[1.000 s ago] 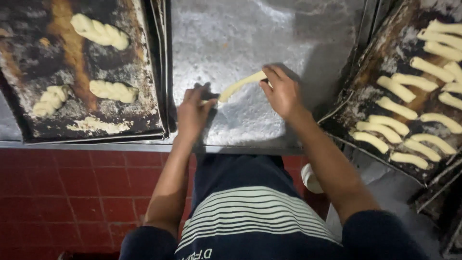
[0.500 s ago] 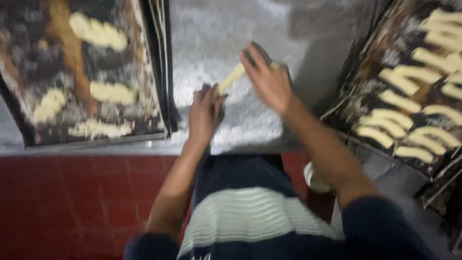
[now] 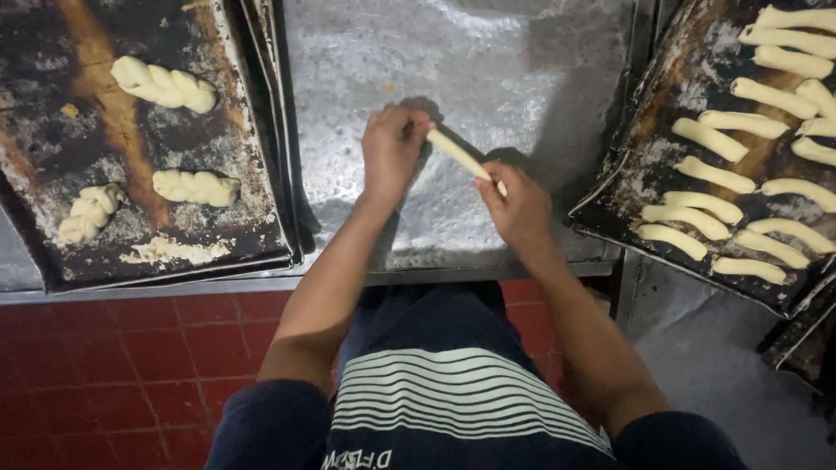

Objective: Braiding strips of dough into a specific shape and arranging them on baking trays.

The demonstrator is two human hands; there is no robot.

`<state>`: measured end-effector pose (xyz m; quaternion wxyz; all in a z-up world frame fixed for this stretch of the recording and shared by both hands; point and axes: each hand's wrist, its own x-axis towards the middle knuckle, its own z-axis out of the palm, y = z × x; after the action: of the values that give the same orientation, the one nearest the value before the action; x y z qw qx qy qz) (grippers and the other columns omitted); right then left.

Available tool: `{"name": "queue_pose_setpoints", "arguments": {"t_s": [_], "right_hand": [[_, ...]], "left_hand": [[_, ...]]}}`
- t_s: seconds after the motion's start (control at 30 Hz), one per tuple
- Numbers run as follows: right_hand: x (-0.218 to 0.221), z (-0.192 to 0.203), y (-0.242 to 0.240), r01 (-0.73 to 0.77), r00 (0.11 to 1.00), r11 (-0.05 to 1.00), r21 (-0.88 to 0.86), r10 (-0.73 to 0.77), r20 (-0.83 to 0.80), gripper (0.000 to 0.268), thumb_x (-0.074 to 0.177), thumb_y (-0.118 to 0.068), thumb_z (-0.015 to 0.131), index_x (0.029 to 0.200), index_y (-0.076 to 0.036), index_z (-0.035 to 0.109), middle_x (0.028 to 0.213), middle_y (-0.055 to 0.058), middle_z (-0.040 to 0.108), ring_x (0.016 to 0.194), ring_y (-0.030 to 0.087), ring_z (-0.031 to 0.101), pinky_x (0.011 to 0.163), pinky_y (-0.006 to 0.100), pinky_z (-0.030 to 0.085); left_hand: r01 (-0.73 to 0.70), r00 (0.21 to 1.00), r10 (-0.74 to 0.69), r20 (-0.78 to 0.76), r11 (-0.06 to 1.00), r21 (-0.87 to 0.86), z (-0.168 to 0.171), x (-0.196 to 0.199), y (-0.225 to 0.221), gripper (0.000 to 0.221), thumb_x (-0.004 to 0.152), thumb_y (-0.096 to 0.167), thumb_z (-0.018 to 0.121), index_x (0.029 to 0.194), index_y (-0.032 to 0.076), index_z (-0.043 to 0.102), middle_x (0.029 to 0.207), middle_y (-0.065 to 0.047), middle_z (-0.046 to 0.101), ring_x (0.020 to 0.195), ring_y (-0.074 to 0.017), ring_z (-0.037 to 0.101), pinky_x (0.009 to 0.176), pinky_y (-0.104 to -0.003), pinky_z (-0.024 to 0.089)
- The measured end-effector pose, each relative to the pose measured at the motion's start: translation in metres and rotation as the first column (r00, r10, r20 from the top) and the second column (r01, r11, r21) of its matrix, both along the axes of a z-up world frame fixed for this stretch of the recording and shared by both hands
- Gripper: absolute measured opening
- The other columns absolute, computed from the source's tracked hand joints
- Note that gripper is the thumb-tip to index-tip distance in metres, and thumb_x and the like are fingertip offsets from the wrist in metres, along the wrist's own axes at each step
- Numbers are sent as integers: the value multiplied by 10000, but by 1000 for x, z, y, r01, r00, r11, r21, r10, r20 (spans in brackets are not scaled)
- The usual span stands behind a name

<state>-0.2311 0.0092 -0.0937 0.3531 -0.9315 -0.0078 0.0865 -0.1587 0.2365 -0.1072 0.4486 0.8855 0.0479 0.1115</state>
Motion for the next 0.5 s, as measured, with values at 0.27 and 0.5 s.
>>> {"name": "queue_pose_setpoints", "arguments": {"t_s": [0.27,0.5], "right_hand": [[-22,80,20,45,996,892,450,-75,50,294,1072,-148,583,1332,-29,649,1122,163,723,1091,324,714,925,385,553],[-16,60,11,373,926,765,524,-345,-154,197,976,-112,752,1168,-66,747,1071,146,773,1023,235,746,906,327,585]], "left_hand": [[64,952,-158,-261,940,-335,56,-68,-24,420,1025,337,661,1323,45,609,1257,-244,558,1160,-456,600,972,-506,506],[-518,770,-355,-531,139,-844,34,-78,-18,300,940,132,773,1198,-2,700,1010,-43,691,888,-127,732,815,-198,612]]}}
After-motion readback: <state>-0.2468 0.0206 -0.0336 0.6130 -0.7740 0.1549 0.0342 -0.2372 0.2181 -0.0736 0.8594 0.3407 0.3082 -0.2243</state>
